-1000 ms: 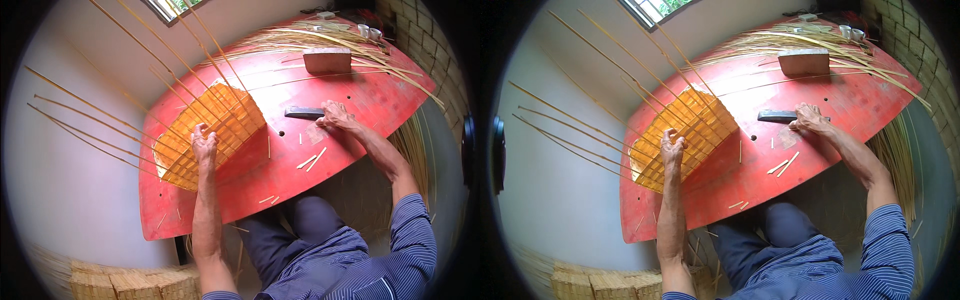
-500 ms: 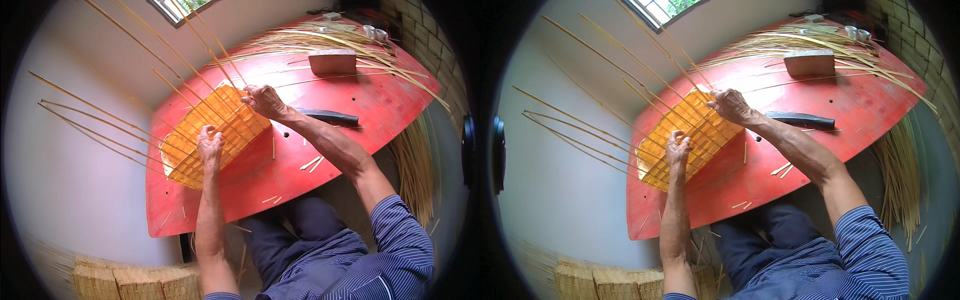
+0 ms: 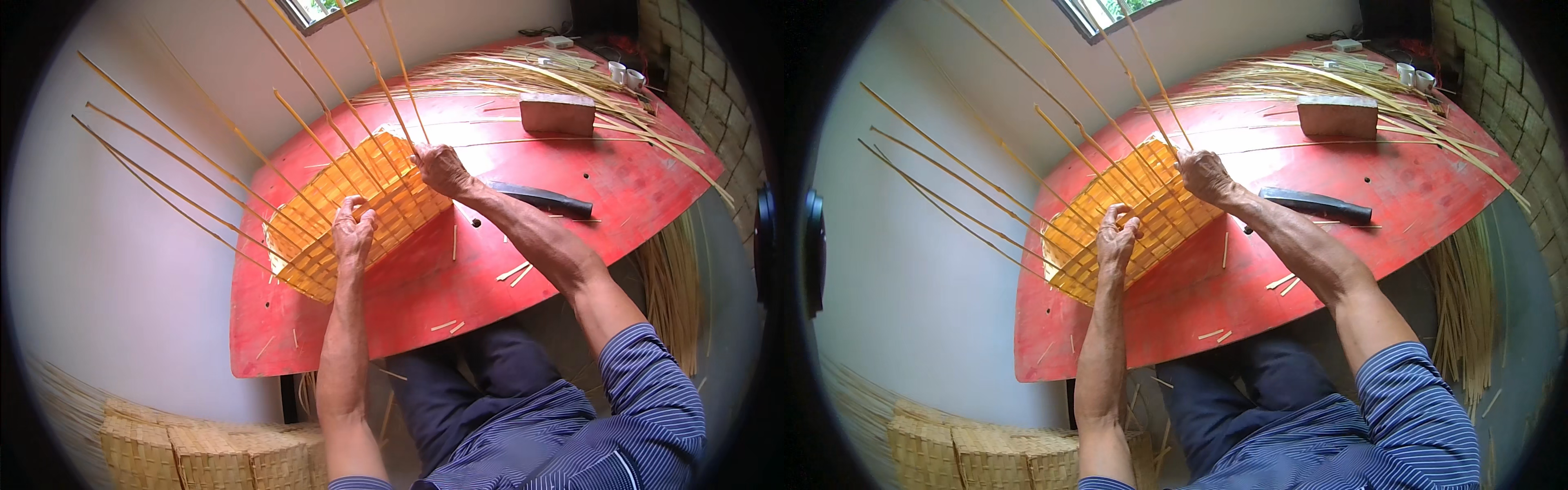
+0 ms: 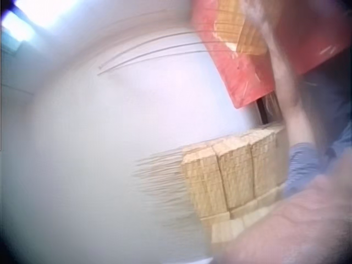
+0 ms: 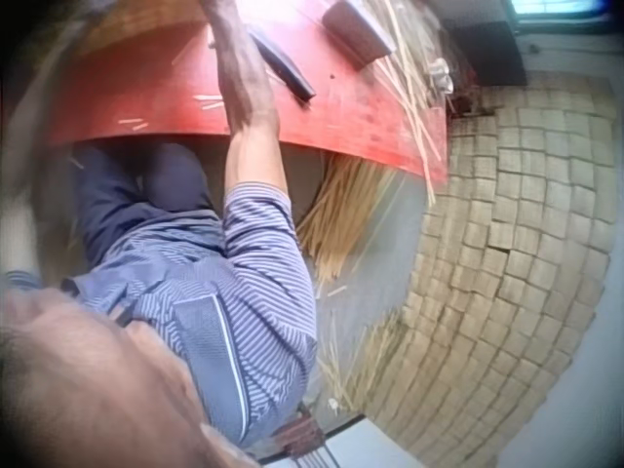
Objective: The person weaves a rectangular bamboo basket by hand on a red workbench. They use a knife to trim excess bamboo and then begin laying out new bamboo strips to start a new basket.
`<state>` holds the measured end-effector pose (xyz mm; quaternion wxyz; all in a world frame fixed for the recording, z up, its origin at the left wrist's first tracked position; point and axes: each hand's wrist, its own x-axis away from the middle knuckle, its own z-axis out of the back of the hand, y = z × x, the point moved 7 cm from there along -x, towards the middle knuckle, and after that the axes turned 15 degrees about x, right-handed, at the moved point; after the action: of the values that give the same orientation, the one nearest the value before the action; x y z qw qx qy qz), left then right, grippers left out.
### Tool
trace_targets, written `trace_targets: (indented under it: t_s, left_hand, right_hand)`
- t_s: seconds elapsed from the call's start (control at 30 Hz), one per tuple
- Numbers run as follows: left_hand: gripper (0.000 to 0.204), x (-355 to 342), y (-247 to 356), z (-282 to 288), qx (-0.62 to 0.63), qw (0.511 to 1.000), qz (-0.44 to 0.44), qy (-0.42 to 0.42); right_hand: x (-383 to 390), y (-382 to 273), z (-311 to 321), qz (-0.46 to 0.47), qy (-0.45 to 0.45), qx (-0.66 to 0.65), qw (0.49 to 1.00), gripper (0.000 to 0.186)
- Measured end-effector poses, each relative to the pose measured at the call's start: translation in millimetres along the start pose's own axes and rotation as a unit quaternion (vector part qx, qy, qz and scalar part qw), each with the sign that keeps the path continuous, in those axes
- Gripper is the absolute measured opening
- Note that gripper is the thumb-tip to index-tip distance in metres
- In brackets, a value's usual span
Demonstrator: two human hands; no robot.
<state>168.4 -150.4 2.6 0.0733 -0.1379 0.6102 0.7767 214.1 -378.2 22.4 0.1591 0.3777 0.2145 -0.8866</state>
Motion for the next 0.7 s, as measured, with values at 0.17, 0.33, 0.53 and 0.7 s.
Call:
trace_targets:
  t_s: [0.17,0.33,0.53,0.7]
  left_hand:
    - [0.023,-4.3,-9.4,6.7,-0.029,0.999,-0.025,-0.004]
    - [0.025,-3.5,-3.6,-4.2,0.008,1.000,0.012,-0.016]
    - [0.026,-20.1,-6.6,-1.4,-0.126,0.977,-0.172,-0.008]
    - [0.029,-7.8,-34.2,9.7,-0.148,0.962,-0.226,0.025]
  right_hand:
    - [8.0,-19.4,39.6,-0.013,0.150,0.033,0.988,0.023]
    - [-3.1,-43.0,15.6,0.011,0.057,0.011,0.998,0.028]
    - [-11.3,-31.2,-13.3,0.063,0.048,0.031,0.996,0.014]
    - [25.2,-20.3,-83.8,0.119,0.106,0.000,0.987,0.018]
